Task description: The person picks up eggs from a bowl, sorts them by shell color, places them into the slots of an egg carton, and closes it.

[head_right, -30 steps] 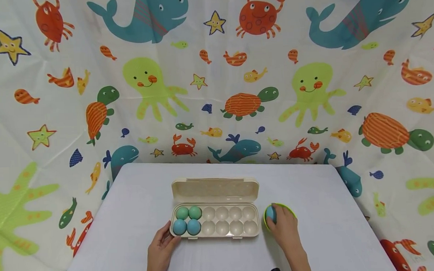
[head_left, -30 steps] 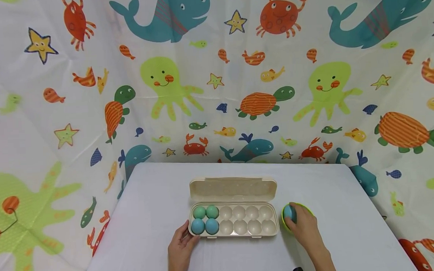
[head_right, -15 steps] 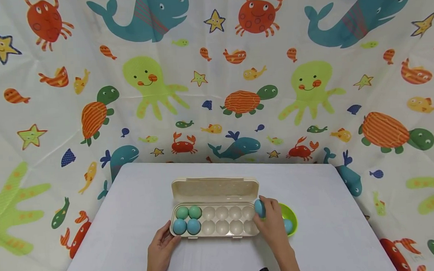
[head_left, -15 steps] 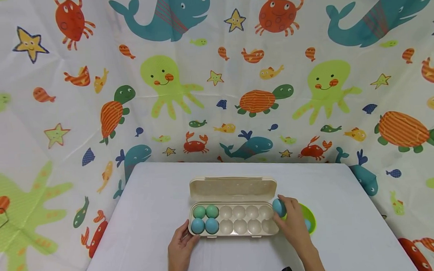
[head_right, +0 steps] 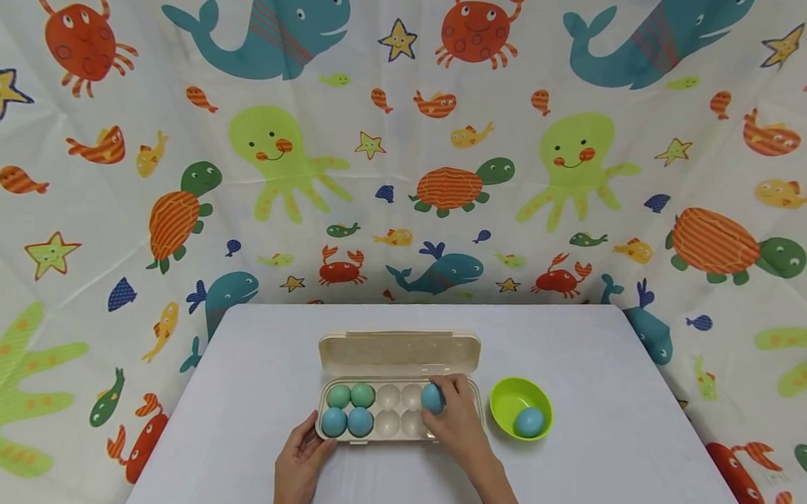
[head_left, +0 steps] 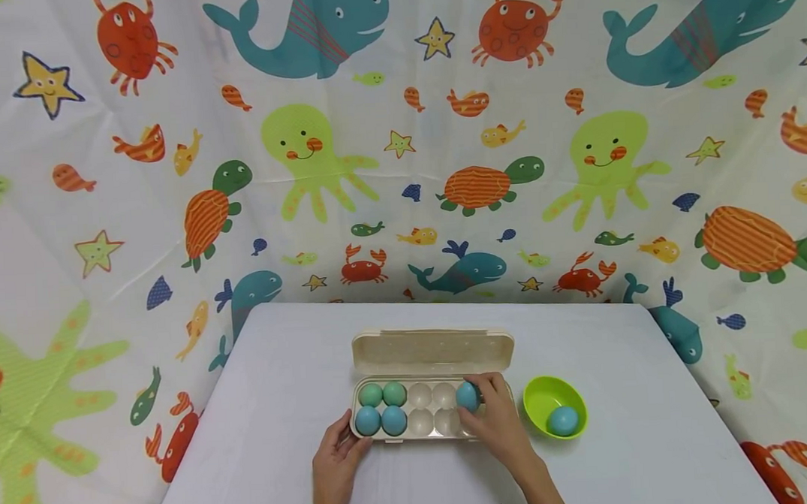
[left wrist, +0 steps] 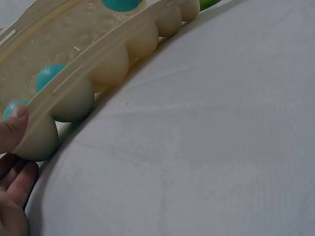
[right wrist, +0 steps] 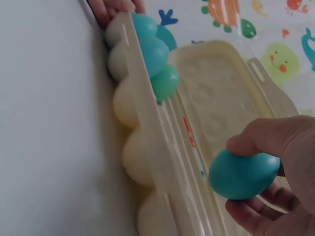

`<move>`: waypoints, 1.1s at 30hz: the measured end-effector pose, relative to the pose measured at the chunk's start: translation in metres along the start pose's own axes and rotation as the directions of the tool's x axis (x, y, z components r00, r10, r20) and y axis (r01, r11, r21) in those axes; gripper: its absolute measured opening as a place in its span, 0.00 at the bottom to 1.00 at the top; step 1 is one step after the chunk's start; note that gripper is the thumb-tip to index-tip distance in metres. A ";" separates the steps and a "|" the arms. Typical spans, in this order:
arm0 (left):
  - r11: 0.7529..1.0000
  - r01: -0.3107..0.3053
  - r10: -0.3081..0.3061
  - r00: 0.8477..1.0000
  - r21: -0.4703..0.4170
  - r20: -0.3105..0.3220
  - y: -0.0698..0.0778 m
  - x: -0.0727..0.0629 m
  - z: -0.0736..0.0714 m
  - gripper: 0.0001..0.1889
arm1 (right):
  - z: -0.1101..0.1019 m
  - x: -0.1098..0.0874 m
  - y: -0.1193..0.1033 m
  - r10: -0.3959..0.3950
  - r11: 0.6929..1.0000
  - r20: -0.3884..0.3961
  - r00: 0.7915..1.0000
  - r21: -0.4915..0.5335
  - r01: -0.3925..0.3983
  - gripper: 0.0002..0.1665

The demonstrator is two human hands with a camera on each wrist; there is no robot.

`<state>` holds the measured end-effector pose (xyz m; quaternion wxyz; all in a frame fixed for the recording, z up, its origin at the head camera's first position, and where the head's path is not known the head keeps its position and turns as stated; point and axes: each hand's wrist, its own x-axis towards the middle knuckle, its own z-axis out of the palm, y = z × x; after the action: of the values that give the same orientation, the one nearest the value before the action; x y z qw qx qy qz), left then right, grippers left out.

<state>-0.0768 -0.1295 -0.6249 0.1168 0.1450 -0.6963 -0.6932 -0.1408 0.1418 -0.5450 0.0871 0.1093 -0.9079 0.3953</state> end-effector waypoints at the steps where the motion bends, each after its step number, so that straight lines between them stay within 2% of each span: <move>1: 1.000 -0.001 0.001 1.000 -0.003 0.000 0.000 0.000 0.000 0.35 | 0.004 -0.001 -0.002 -0.014 1.000 0.007 1.000 0.015 0.014 0.29; 4: 1.000 -0.001 0.001 1.000 0.000 0.002 0.000 0.000 -0.001 0.35 | 0.016 -0.002 -0.005 -0.054 0.998 0.029 0.998 0.043 0.053 0.29; 10: 1.000 0.002 -0.002 1.000 0.016 0.004 0.001 0.001 -0.001 0.35 | 0.035 -0.003 -0.007 -0.086 0.994 0.083 0.993 0.072 0.080 0.29; 14: 0.999 0.007 -0.007 1.000 0.032 0.005 0.002 0.001 -0.001 0.35 | 0.044 -0.002 -0.008 -0.111 0.993 0.105 0.988 0.060 0.105 0.28; 26: 0.999 0.012 -0.012 1.000 0.051 0.006 0.003 0.000 -0.001 0.35 | 0.056 0.001 -0.012 -0.151 0.988 0.158 0.976 0.042 0.146 0.28; 33: 0.998 0.015 -0.015 1.000 0.059 0.001 0.003 0.000 -0.001 0.35 | 0.060 0.001 -0.011 -0.215 0.976 0.203 0.955 0.016 0.217 0.27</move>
<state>-0.0760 -0.1307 -0.6215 0.1067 0.1533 -0.7153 -0.6734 -0.1434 0.0902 -0.5772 0.0368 0.2474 -0.8958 0.3675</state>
